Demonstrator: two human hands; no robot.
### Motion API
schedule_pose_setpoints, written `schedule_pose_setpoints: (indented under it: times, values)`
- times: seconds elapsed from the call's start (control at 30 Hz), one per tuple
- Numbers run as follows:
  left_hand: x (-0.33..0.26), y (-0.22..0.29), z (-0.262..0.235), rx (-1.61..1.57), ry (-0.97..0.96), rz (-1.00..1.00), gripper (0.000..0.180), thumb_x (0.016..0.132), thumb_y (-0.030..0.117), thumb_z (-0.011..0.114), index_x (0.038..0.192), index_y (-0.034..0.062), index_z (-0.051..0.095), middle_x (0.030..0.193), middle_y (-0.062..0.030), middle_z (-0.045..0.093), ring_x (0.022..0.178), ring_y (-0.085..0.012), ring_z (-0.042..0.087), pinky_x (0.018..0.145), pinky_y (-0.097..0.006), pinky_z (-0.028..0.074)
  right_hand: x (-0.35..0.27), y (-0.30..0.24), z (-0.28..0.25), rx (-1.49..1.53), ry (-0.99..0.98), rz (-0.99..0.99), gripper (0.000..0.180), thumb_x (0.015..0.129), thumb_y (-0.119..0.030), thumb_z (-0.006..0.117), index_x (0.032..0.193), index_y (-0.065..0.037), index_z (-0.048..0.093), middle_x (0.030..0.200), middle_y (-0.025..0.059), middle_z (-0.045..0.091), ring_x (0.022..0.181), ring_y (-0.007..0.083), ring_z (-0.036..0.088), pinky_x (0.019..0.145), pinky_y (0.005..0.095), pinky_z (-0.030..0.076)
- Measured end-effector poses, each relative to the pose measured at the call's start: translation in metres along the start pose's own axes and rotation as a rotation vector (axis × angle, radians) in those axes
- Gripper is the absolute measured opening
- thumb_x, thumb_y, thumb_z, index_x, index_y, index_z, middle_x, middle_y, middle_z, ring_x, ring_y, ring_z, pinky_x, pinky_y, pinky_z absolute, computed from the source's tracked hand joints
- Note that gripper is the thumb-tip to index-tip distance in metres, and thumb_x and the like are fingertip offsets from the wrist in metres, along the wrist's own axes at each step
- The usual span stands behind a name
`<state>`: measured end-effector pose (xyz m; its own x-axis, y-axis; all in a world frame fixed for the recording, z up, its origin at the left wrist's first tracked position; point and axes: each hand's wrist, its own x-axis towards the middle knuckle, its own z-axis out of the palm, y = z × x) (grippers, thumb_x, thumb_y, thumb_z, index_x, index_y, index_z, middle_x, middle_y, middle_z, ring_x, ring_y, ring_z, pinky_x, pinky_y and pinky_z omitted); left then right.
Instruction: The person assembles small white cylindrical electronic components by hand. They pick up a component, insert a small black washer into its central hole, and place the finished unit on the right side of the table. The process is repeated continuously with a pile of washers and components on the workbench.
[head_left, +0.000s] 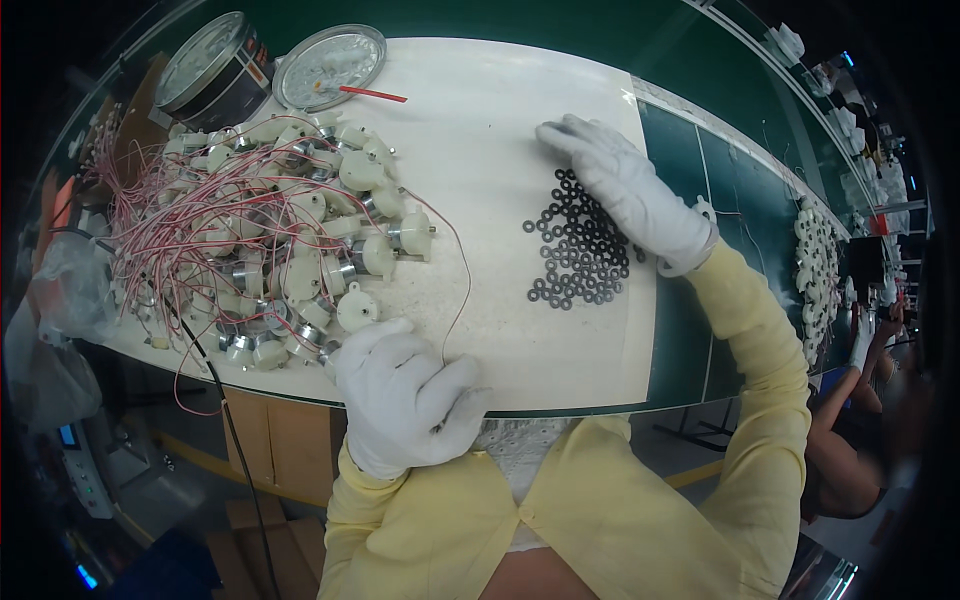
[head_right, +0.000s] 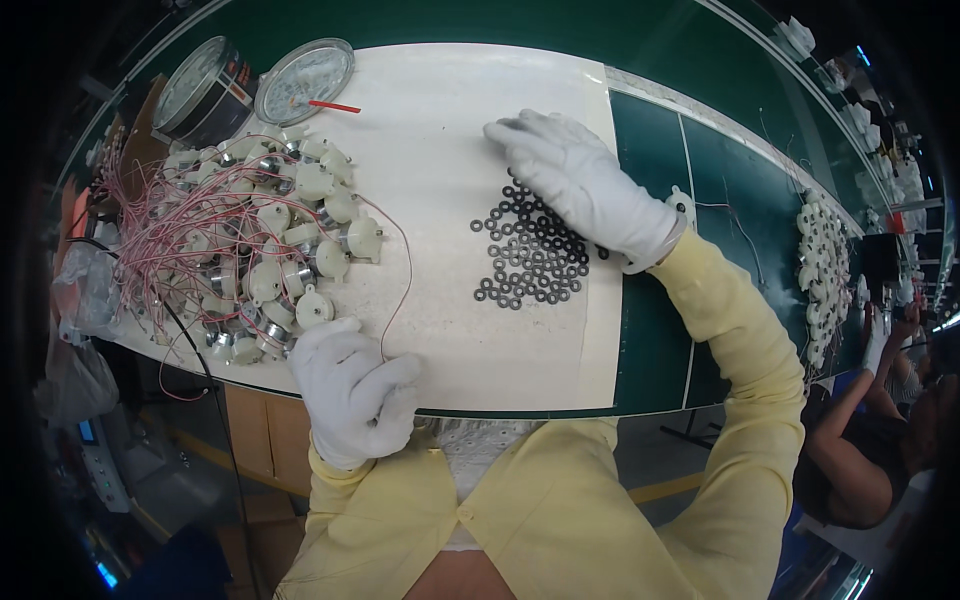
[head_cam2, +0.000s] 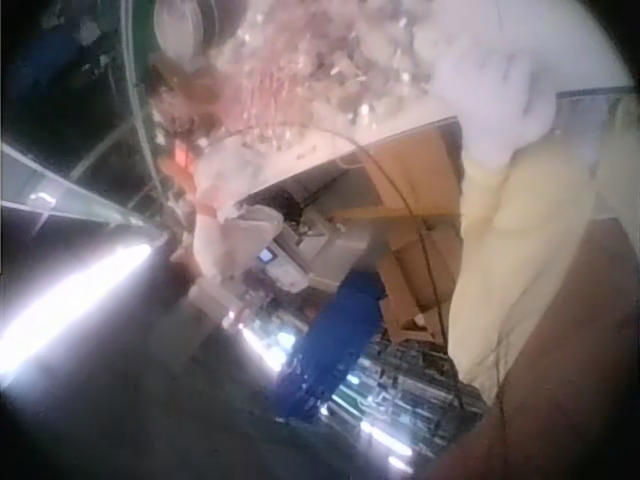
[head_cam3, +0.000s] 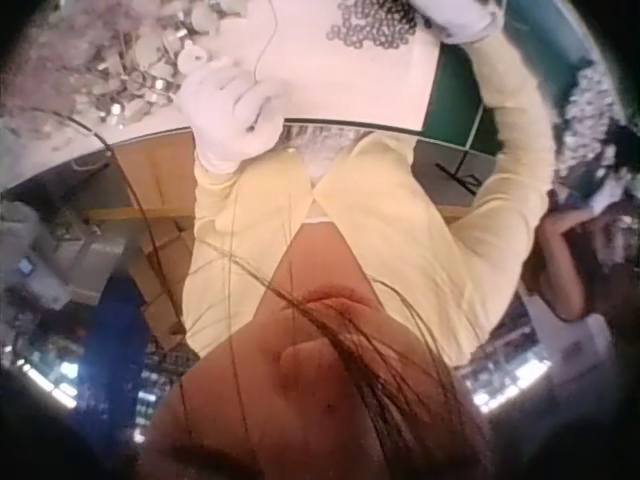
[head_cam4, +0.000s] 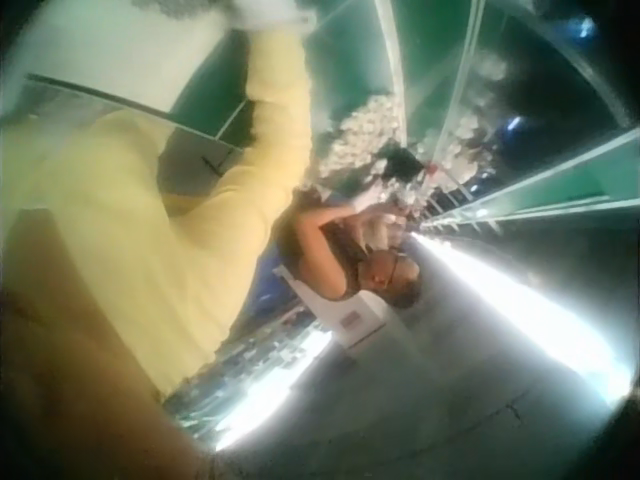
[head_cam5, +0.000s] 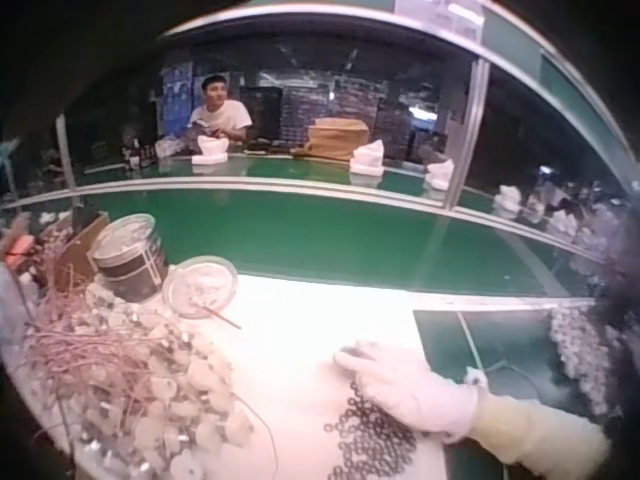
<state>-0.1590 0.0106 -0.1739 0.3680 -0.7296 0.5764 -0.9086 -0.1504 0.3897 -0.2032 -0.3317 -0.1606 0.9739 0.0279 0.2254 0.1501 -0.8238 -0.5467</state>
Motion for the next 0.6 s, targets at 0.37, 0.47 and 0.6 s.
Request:
schedule_pose_setpoints:
  times: [0.37,0.47,0.6]
  values:
    - [0.014,-0.003,0.001,-0.029,0.06,0.069,0.026,0.057,0.024,0.075,0.08,0.0142,0.07,0.069,0.0005,0.048,0.068,-0.0221,0.052,0.075,-0.04,0.051,-0.035,-0.038,0.001,0.017,0.013,-0.143,0.047,0.107,-0.035,0.05,0.141,-0.004,0.061,0.136,0.0226,0.062,0.129,0.0441,0.055,0.114,0.0517,0.04]
    - [0.014,-0.001,0.0,-0.018,0.033,0.074,0.023,0.062,0.026,0.073,0.082,0.0147,0.071,0.071,0.0004,0.05,0.072,-0.0222,0.054,0.077,-0.041,0.052,-0.034,-0.076,-0.03,-0.006,0.011,-0.192,0.038,0.101,-0.029,0.053,0.127,-0.005,0.068,0.121,0.0185,0.068,0.113,0.0383,0.063,0.101,0.0479,0.048]
    - [0.009,-0.005,0.0,0.009,0.048,0.067,0.018,0.073,0.028,0.069,0.085,0.015,0.073,0.073,0.0005,0.052,0.077,-0.0228,0.056,0.08,-0.042,0.052,-0.031,-0.131,-0.052,0.125,-0.333,-0.422,0.035,0.1,-0.028,0.054,0.122,-0.006,0.07,0.117,0.0168,0.068,0.108,0.0354,0.064,0.096,0.0455,0.049]
